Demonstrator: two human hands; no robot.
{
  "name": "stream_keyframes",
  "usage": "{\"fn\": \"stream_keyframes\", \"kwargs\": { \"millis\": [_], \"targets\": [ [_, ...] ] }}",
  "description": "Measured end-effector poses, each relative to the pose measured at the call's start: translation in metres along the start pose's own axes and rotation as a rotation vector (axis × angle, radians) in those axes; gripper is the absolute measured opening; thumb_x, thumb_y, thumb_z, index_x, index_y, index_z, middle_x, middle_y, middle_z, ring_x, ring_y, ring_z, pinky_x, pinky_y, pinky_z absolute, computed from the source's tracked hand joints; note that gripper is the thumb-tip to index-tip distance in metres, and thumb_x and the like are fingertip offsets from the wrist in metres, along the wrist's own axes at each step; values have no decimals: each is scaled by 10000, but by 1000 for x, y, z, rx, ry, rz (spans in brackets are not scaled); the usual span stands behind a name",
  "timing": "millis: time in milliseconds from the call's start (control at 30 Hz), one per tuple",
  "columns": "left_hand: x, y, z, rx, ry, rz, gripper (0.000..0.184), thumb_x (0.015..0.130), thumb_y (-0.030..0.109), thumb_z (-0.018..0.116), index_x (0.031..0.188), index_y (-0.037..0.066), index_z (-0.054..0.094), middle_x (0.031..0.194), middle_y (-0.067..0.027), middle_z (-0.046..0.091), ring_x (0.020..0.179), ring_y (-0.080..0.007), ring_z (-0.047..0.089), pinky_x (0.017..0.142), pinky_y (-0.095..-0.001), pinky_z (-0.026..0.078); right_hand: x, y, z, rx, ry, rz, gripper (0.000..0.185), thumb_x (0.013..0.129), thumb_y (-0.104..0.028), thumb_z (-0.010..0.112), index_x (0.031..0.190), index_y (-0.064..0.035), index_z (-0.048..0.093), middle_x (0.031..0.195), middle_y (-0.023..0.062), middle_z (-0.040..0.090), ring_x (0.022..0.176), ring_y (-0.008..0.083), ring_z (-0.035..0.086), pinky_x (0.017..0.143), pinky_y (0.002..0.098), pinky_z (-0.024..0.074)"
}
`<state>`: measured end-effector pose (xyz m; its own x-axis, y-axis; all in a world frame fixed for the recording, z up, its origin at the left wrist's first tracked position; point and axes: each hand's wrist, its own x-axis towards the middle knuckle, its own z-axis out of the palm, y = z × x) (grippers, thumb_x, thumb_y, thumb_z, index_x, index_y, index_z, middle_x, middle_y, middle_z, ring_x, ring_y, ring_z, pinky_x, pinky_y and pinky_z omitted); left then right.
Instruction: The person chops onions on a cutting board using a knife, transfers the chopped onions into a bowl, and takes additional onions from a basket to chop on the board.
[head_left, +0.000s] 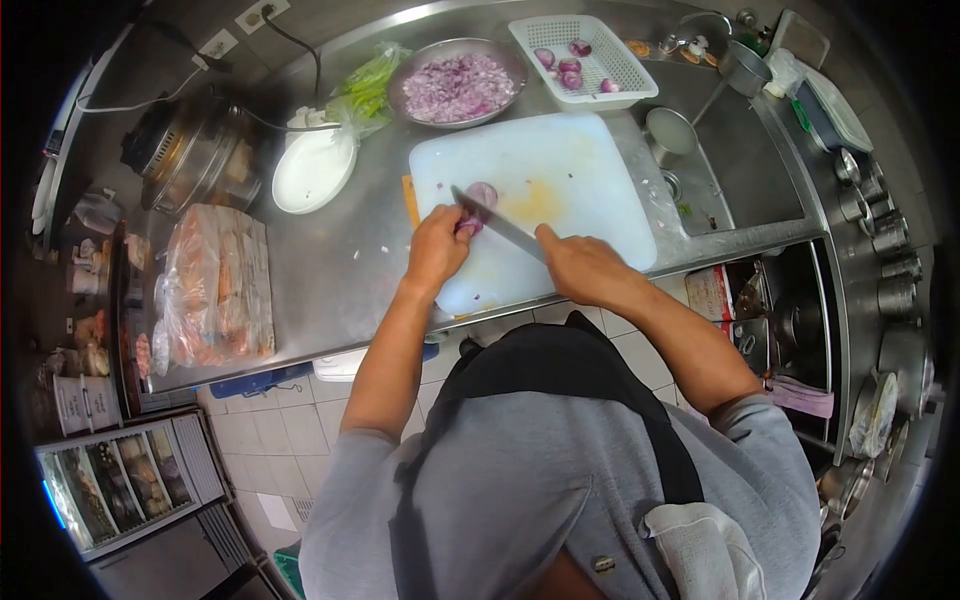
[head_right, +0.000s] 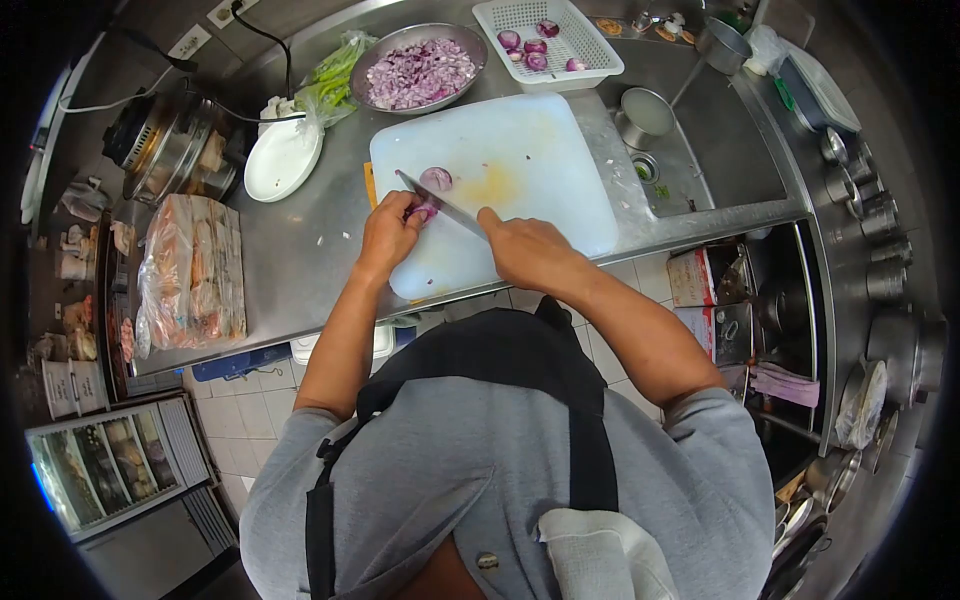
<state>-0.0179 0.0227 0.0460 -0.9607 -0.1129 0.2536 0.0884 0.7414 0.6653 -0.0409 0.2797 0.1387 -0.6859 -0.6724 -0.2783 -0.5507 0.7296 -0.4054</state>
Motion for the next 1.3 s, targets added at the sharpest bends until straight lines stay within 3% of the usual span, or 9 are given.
{"fn": "stream_keyframes", "kwargs": {
  "millis": [100, 200, 267, 1300],
  "targets": [
    [-2, -5, 3, -37, 29, 49, 141, 895, 83, 733, 1025, 42, 696, 986, -175, 663, 932, -410, 649, 816, -481, 521, 7, 3, 4, -5, -12, -5, 242, 913, 6, 507, 1153, 37, 494, 850, 297, 709, 828, 489, 711, 754, 577, 536],
    [-9, -10, 8, -6, 85, 72, 176, 904, 68, 764, 1057, 30, 686, 1016, -148, 684, 883, -342, 677, 788, -425, 541, -2, -4, -10, 14, 14, -16, 241, 927, -6, 496, 1164, 36, 491, 854, 303, 705, 831, 497, 706, 761, 590, 530],
    [-11, -11, 11, -11, 107, 70, 169, 905, 64, 761, 1051, 30, 682, 1014, -149, 683, 889, -346, 676, 789, -425, 541, 9, 7, 15, -1, -20, -23, 226, 938, -16, 485, 1158, 39, 487, 856, 306, 704, 832, 502, 702, 758, 600, 523],
    [-26, -22, 21, -62, 276, 151, 94, 898, 0, 717, 977, 25, 672, 956, -147, 664, 912, -362, 656, 812, -433, 529, 14, -7, 3, -11, -51, -27, 179, 1003, -81, 501, 1153, 7, 459, 847, 306, 699, 822, 514, 686, 746, 621, 497]
  ]
}}
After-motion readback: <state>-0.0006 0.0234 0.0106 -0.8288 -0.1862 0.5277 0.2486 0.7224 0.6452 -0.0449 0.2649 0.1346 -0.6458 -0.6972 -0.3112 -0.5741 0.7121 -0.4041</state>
